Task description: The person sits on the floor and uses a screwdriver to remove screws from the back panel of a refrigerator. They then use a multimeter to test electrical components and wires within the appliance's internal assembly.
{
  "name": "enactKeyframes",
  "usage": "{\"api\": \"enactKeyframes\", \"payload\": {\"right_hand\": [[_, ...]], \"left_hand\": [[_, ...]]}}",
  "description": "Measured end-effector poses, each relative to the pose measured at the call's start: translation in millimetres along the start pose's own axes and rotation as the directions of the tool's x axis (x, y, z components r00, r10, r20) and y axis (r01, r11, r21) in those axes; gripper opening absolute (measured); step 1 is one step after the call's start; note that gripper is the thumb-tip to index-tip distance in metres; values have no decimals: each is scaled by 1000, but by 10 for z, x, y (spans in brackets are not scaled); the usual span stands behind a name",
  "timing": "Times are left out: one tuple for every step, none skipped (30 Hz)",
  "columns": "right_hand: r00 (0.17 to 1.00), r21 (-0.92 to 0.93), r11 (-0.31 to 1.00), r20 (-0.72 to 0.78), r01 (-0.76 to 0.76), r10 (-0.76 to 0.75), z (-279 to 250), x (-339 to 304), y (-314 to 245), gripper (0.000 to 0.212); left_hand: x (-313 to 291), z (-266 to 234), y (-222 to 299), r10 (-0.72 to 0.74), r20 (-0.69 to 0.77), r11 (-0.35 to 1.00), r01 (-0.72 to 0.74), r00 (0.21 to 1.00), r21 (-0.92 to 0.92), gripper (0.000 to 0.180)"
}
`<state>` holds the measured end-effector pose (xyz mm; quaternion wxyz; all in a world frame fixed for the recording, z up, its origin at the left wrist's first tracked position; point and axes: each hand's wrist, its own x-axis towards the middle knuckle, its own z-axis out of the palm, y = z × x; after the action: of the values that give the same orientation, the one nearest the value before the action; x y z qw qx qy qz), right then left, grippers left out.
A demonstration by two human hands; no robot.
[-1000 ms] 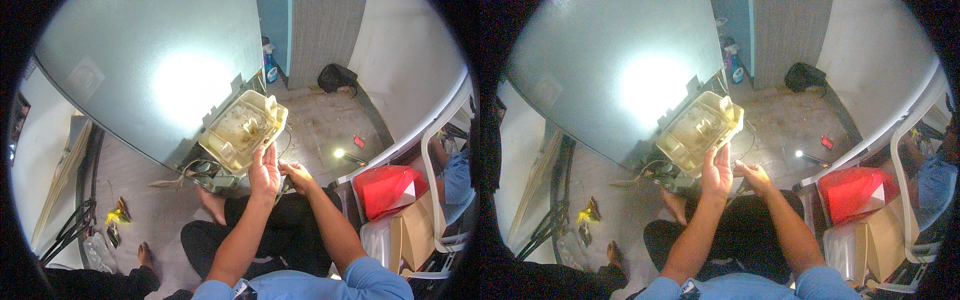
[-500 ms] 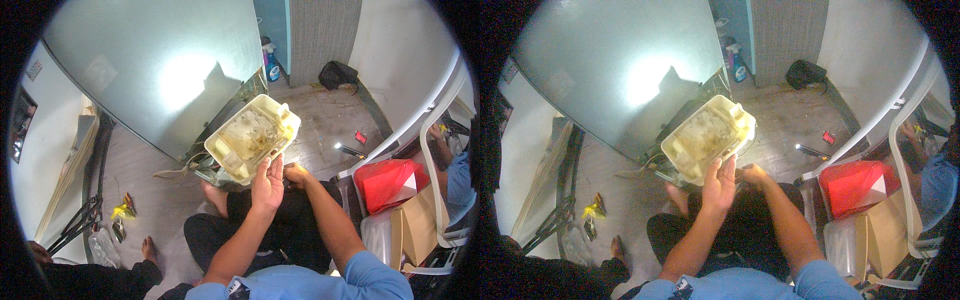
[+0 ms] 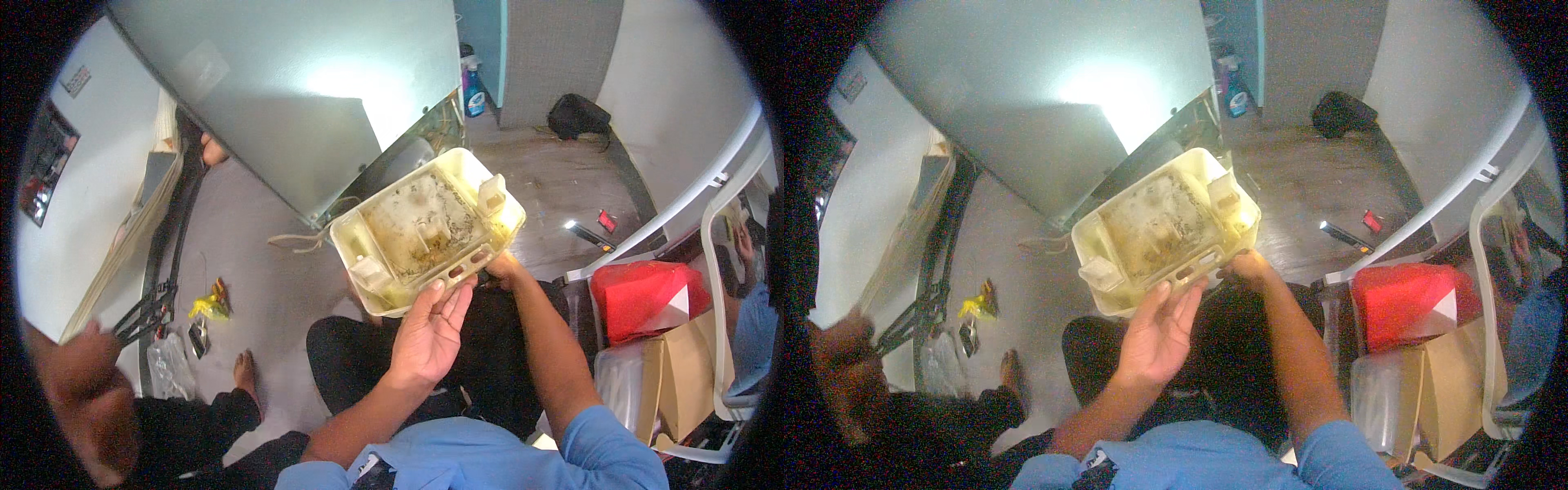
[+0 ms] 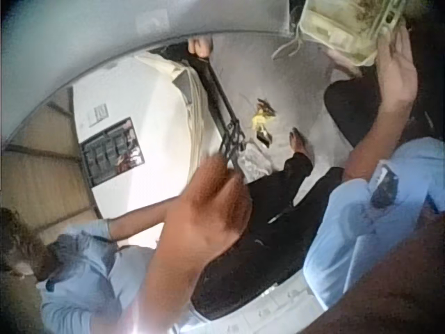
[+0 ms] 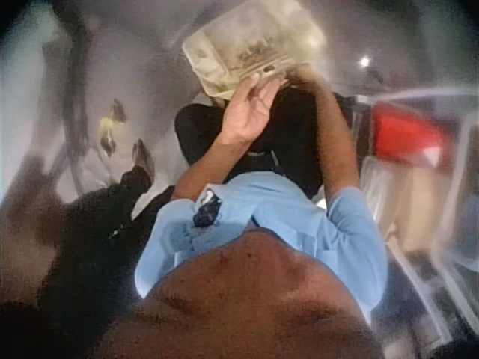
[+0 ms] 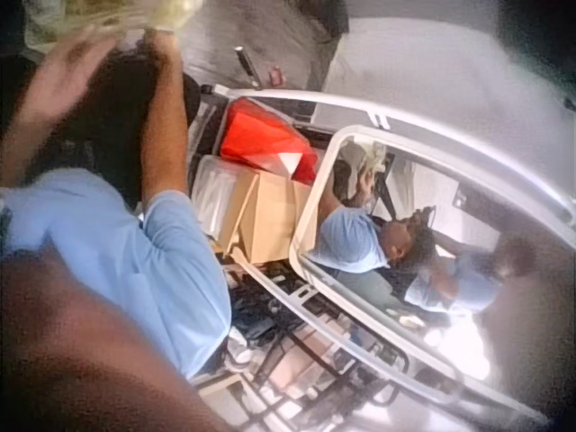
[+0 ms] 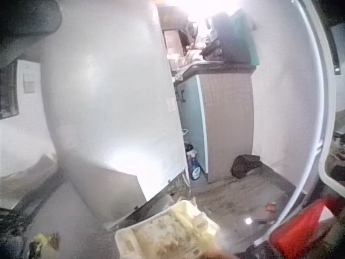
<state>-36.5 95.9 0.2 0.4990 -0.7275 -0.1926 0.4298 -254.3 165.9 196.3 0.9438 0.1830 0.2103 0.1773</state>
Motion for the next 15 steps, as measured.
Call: {"api": "enactKeyframes", "payload": {"right_hand": [[996,-61,995,44,83,-81,-90,39,61,45],[982,-116,978,98,171,-160,-126,38,31,46],[991,-65,990,57,124,-120,-78,27,30,40],[997,-9,997,18,78,-78,-22,8,36,34],[999,49,998,-24,37,-36,36,-55,-14,28],[998,120,993,-53,-19,25,-4,19,114,25],[993,192,979,-79,-72,89,-58,79,247,21],[989,133,983,-50,-129,136,-43,90,206,17],[987,174,976,-61,-133,146,-6,43,135,22],[985,215,967,-73,-139,158,23,-15,68,27],[981,255,957,-93,-141,170,26,-93,-16,33],[976,243,955,-93,-170,197,36,-152,-99,34],[970,232,952,-95,-198,225,47,-207,-176,34],[963,221,950,-101,-222,249,54,-234,-228,35],[968,220,952,-81,-214,236,63,-216,-216,36]], "left_hand": [[-72,-15,32,-8,-7,1000,8,1000,8,39],[-148,-33,73,-11,-17,1000,12,1000,16,39],[-226,-52,113,-15,-27,1000,15,1000,24,40],[-304,-74,154,-10,-35,1000,11,999,27,40],[-382,-80,202,-7,-36,999,8,999,31,40],[-454,-80,234,-11,-34,999,12,999,34,40],[-527,-76,265,-13,-43,999,15,999,38,40],[-612,-81,318,-1,-57,999,4,998,45,41],[-695,-90,365,9,-73,999,-5,997,51,41],[-774,-99,410,18,-87,999,-13,996,51,41],[-848,-103,451,22,-95,999,-18,995,49,42],[-909,-132,489,29,-106,999,-24,994,46,42],[-963,-173,514,52,-133,997,-44,990,60,45],[-1023,-203,538,75,-157,995,-63,985,75,47],[-1089,-230,572,98,-180,992,-82,979,91,50]]}}
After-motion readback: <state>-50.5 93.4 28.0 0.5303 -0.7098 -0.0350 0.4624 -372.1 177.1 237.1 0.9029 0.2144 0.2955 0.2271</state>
